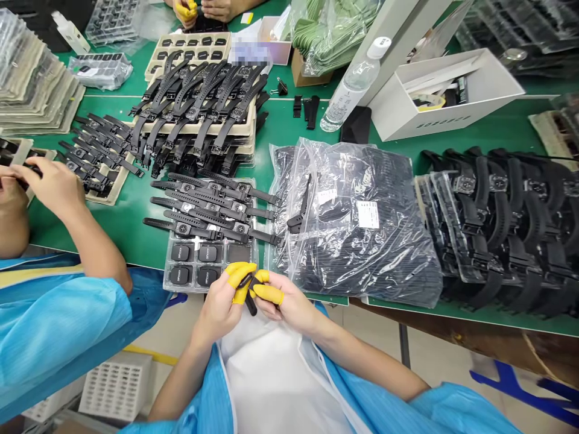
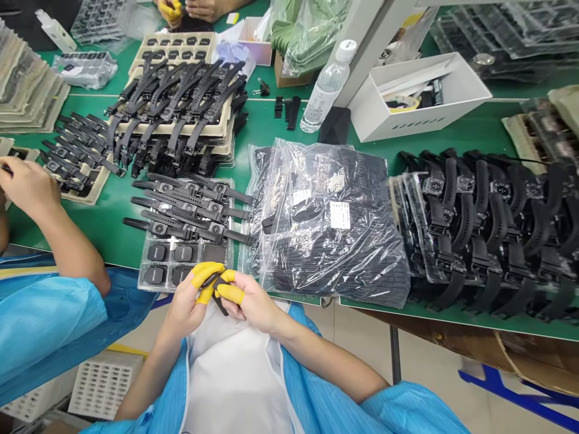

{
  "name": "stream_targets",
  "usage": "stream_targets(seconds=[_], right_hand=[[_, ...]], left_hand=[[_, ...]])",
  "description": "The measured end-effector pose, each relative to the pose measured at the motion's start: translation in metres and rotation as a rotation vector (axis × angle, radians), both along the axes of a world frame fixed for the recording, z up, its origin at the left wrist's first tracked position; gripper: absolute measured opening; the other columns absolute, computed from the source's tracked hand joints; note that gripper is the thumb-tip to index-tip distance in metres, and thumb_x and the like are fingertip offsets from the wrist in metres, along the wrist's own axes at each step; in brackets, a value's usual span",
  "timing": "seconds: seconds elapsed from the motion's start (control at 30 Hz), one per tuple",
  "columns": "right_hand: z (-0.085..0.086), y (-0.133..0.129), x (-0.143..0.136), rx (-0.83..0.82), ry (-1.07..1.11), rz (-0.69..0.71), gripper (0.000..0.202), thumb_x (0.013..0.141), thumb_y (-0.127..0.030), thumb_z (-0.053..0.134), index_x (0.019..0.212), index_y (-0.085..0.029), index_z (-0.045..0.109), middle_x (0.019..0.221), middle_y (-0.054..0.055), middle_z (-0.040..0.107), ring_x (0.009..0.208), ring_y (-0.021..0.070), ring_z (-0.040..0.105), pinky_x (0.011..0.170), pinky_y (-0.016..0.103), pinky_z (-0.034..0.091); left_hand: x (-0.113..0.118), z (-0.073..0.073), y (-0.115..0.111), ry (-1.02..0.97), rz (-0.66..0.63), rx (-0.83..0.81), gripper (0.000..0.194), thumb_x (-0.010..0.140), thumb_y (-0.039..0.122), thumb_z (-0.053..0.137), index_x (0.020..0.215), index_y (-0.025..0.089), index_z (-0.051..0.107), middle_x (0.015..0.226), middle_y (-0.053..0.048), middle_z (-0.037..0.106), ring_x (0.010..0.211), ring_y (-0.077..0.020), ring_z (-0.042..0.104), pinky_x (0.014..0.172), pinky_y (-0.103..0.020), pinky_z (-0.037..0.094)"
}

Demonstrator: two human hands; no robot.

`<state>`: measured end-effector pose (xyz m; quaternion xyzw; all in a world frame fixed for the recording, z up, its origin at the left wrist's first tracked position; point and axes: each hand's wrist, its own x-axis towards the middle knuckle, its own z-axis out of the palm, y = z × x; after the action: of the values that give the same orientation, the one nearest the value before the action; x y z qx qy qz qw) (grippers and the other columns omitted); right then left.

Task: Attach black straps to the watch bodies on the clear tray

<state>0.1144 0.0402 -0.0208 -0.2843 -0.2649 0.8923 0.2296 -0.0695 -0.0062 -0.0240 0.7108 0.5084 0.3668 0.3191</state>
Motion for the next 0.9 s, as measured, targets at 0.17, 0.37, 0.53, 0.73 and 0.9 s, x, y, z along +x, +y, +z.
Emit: stream_targets(seconds=[0.17, 0.37, 0.53, 0.73, 0.9], right_hand=[[0.001, 0.003, 0.004, -0.02, -0.003, -0.01, 0.036, 0.088, -0.049, 0.073, 0.084, -0.022, 0.05, 0.047, -0.012, 0.042, 0.039, 0.0057, 0.023, 0.041, 0.021, 0.019], [0.001, 0.0, 0.003, 0.032, -0.024, 0.023, 0.035, 0.088, -0.05, 0.073, 0.086, -0.021, 0.054, 0.045, -0.012, 0.043, 0.038, 0.0064, 0.025, 0.042, 0.023, 0.021], [-0.001, -0.002, 0.0, 0.004, 0.023, -0.025, 0.032, 0.088, -0.047, 0.072, 0.084, -0.02, 0.056, 0.045, -0.011, 0.044, 0.037, 0.0059, 0.025, 0.041, 0.023, 0.02], [0.003, -0.002, 0.001, -0.029, 0.002, -0.065, 0.033, 0.088, -0.047, 0.071, 0.078, -0.02, 0.054, 0.045, -0.011, 0.044, 0.038, 0.0057, 0.025, 0.04, 0.022, 0.019], [0.007, 0.0, 0.002, -0.051, -0.04, -0.01, 0.033, 0.086, -0.048, 0.073, 0.087, -0.02, 0.056, 0.046, -0.013, 0.041, 0.039, 0.0057, 0.02, 0.041, 0.022, 0.017]], left_hand=[[0.002, -0.002, -0.001, -0.001, 0.029, 0.026, 0.063, 0.09, 0.001, 0.045, 0.148, 0.025, 0.052, 0.132, -0.011, 0.066, 0.126, -0.0227, 0.063, 0.106, -0.037, 0.054], [0.002, -0.007, -0.003, 0.049, -0.014, -0.011, 0.069, 0.086, 0.0, 0.044, 0.15, 0.026, 0.05, 0.134, -0.011, 0.064, 0.125, -0.0246, 0.063, 0.105, -0.038, 0.054], [0.007, -0.007, -0.003, 0.063, 0.013, 0.055, 0.068, 0.09, 0.002, 0.043, 0.153, 0.027, 0.046, 0.133, -0.011, 0.064, 0.125, -0.0248, 0.061, 0.104, -0.039, 0.054], [0.004, 0.005, 0.001, 0.034, -0.101, 0.034, 0.057, 0.102, 0.015, 0.039, 0.159, 0.022, 0.038, 0.137, -0.016, 0.056, 0.127, -0.0259, 0.058, 0.106, -0.041, 0.053], [0.001, 0.011, 0.003, 0.157, -0.108, 0.086, 0.054, 0.103, 0.018, 0.042, 0.156, 0.02, 0.04, 0.131, -0.017, 0.059, 0.123, -0.0281, 0.058, 0.103, -0.045, 0.054]])
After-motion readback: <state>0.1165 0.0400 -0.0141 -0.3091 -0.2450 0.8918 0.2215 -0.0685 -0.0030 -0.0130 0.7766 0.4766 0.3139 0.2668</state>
